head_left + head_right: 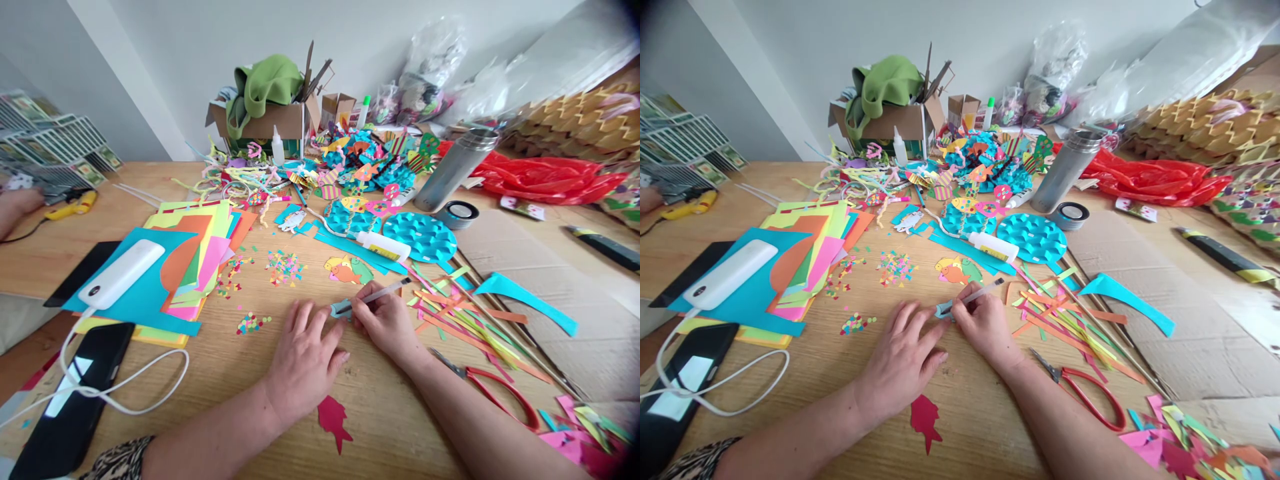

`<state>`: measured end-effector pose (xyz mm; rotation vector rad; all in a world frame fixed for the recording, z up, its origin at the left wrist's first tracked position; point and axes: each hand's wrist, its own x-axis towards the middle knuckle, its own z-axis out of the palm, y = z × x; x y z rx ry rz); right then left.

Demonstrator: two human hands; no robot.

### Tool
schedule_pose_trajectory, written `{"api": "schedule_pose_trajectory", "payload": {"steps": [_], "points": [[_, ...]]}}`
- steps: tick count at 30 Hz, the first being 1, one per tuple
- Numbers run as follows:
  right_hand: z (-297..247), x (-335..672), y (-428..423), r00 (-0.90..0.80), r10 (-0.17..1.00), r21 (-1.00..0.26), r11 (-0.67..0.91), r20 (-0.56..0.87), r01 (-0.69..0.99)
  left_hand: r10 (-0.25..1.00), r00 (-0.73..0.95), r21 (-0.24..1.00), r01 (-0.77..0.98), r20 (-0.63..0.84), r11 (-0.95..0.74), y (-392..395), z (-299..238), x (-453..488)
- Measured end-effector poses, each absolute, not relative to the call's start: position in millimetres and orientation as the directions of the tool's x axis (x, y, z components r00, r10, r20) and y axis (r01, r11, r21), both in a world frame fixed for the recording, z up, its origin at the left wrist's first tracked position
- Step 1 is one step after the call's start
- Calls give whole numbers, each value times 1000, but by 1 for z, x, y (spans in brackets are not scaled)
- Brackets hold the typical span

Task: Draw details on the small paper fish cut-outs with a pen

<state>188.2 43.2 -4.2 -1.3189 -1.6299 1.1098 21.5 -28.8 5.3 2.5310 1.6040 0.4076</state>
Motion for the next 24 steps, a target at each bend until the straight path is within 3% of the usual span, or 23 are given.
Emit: {"api": "schedule_pose_trajectory", "payload": {"steps": [24], "points": [[-4, 188, 44, -190, 982, -945, 81, 20, 316, 905, 400, 257, 868, 147, -425, -29, 7, 22]]}}
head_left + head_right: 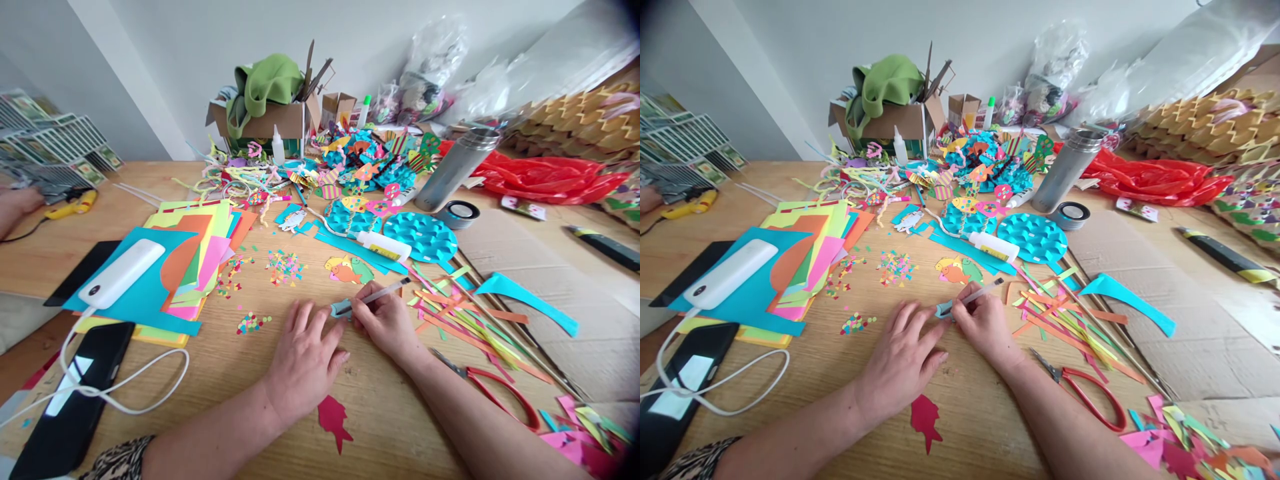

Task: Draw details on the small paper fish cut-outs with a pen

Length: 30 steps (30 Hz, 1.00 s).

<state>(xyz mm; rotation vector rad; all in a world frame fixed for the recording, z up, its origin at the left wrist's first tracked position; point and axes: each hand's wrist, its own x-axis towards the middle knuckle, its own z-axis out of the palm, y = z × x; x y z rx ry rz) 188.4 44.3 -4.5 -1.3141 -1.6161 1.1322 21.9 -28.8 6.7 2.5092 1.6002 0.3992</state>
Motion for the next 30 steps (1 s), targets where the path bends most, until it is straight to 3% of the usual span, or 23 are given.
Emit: {"api": "schedule_pose_trajectory", "payload": {"steps": [30], "points": [[-7, 189, 44, -229, 973, -948, 103, 33, 301, 907, 401, 262, 869, 127, -420, -28, 8, 22]]}}
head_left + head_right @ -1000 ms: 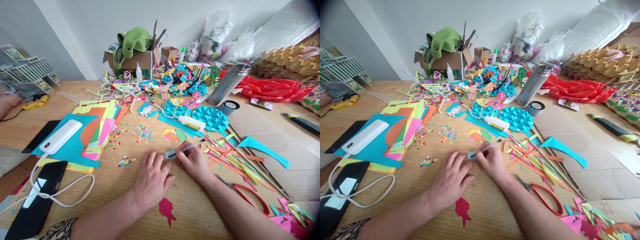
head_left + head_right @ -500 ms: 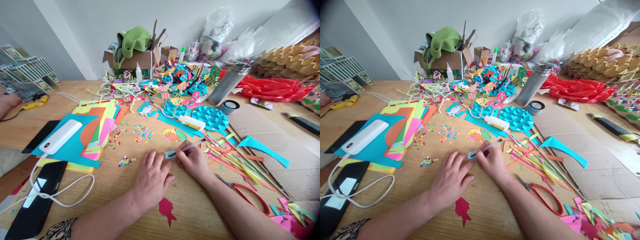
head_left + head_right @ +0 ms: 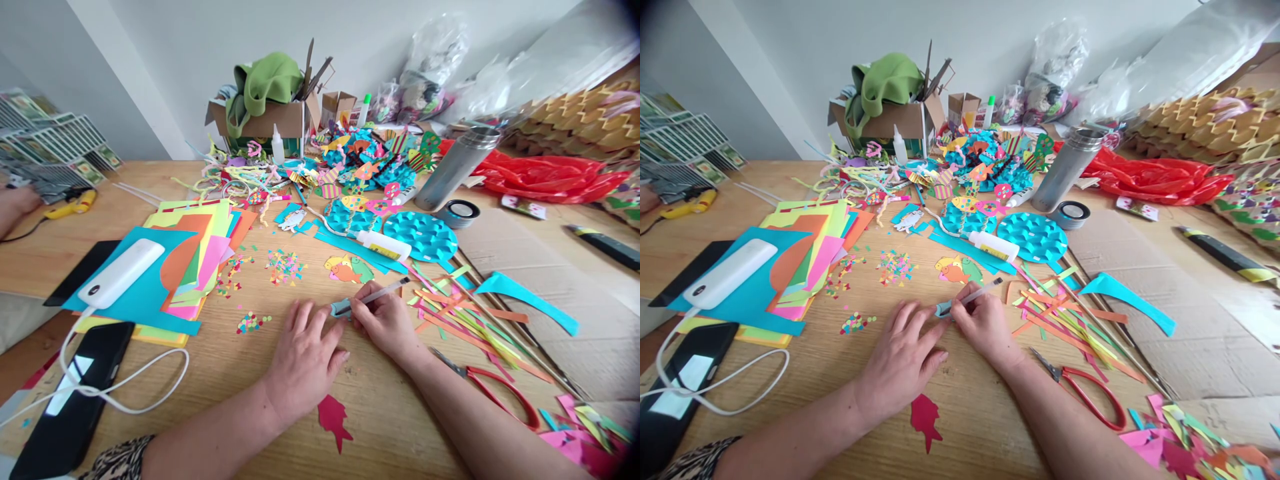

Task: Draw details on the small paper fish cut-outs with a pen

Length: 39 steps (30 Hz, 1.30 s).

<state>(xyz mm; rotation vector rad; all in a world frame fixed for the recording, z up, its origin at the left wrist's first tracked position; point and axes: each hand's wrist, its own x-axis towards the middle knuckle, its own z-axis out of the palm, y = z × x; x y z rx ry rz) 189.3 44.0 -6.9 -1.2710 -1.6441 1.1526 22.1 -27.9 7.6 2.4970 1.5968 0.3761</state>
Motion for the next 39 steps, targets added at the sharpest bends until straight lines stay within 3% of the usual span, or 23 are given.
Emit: {"api": "schedule_pose_trajectory", "payload": {"steps": [39], "points": [[-3, 188, 43, -197, 980, -940, 90, 25, 330, 907, 402, 272, 865, 128, -422, -28, 9, 22]]}}
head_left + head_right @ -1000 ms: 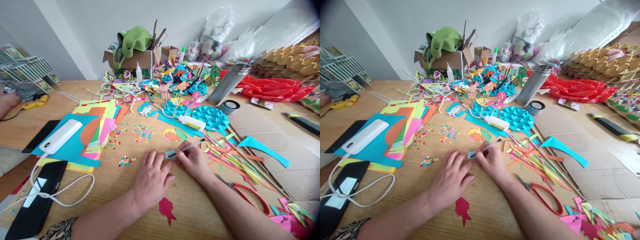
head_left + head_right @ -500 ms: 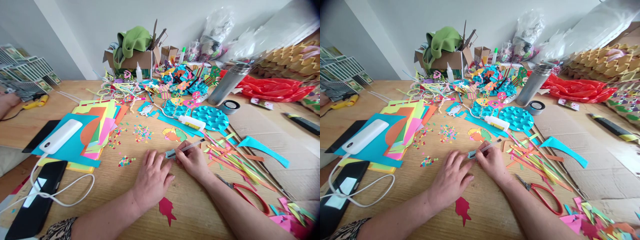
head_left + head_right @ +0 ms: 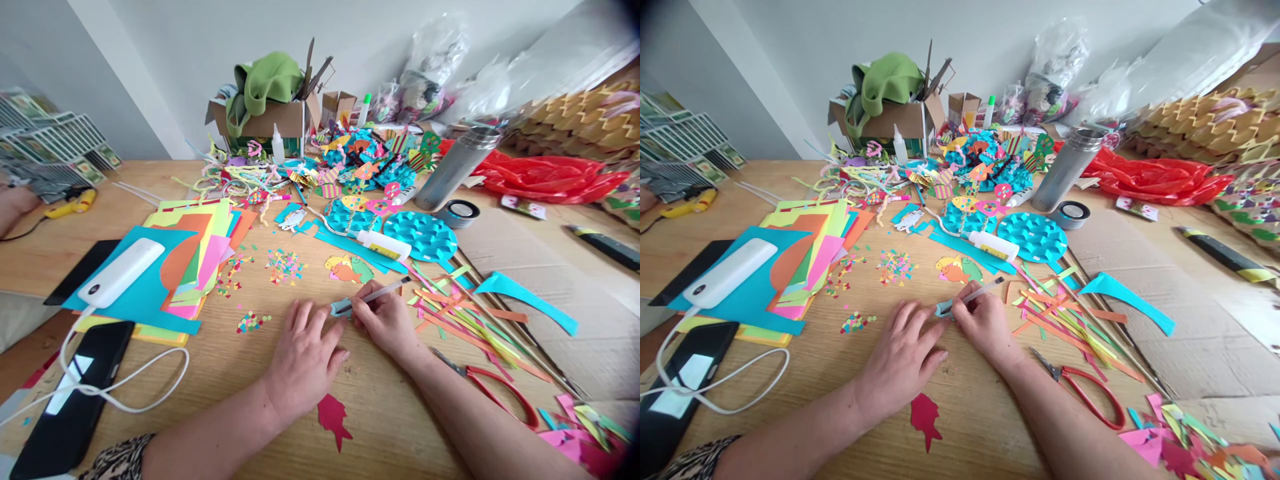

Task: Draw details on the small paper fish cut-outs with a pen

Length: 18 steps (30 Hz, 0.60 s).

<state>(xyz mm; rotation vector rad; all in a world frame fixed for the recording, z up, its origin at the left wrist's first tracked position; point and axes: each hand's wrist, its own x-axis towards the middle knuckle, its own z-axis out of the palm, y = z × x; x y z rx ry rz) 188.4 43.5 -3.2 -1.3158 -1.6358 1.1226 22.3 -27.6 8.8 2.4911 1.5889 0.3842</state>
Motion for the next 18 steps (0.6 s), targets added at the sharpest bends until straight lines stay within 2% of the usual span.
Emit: {"api": "schedule_pose_trajectory", "payload": {"steps": [18], "points": [[-3, 188, 43, -217, 976, -948, 85, 17, 308, 907, 397, 275, 864, 143, -421, -28, 9, 22]]}}
